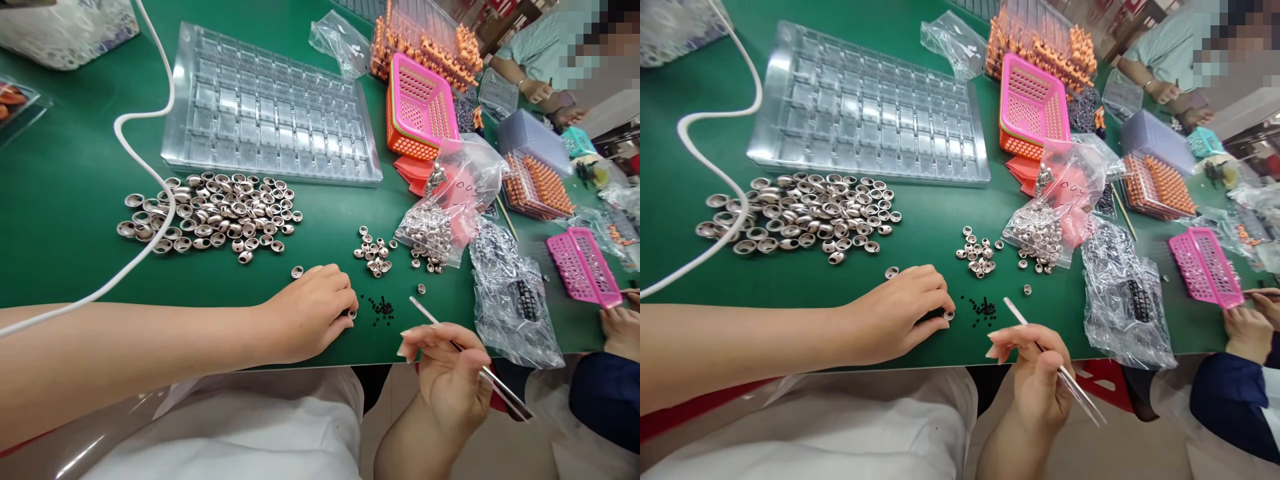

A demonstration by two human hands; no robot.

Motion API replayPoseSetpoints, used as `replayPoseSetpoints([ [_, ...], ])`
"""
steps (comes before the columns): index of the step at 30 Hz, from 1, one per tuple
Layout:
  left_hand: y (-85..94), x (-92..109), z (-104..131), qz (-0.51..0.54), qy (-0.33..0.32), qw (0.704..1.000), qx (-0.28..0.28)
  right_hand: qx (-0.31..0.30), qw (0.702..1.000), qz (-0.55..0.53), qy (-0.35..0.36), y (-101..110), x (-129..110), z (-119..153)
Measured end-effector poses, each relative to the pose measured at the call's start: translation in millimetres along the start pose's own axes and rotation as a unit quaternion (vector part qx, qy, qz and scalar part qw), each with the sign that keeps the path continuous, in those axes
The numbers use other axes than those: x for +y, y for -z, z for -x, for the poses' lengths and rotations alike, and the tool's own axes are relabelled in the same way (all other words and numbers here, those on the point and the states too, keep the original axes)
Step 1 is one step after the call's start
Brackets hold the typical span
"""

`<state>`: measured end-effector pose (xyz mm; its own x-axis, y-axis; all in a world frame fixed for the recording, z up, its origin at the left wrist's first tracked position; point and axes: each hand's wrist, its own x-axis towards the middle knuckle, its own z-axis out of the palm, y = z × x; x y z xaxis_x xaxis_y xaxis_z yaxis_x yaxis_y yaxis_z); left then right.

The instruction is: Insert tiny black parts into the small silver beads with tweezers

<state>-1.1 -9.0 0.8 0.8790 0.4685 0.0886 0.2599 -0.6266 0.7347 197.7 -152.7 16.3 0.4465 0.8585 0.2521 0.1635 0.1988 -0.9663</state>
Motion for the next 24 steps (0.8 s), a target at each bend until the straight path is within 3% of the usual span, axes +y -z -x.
replayPoseSetpoints([
  [4,0.3,1,0,-0.003,0.009,1.000,-0.011,0.017,0.990,0.128,0.063,-5,-4,-2],
  [6,1.3,3,0,-0.004,0.016,1.000,-0.018,0.021,0.988,0.134,0.078,-10,-7,-3],
  [12,4.3,7,0,-0.005,0.030,0.999,-0.036,0.050,0.995,0.044,0.075,-40,-11,-4],
  [19,1.5,5,1,0.001,0.025,0.999,-0.027,0.158,0.985,-0.068,0.031,-72,-10,-8],
  [24,1.4,4,1,0.008,0.020,1.000,-0.021,0.133,0.977,-0.157,-0.051,-80,-11,-17],
])
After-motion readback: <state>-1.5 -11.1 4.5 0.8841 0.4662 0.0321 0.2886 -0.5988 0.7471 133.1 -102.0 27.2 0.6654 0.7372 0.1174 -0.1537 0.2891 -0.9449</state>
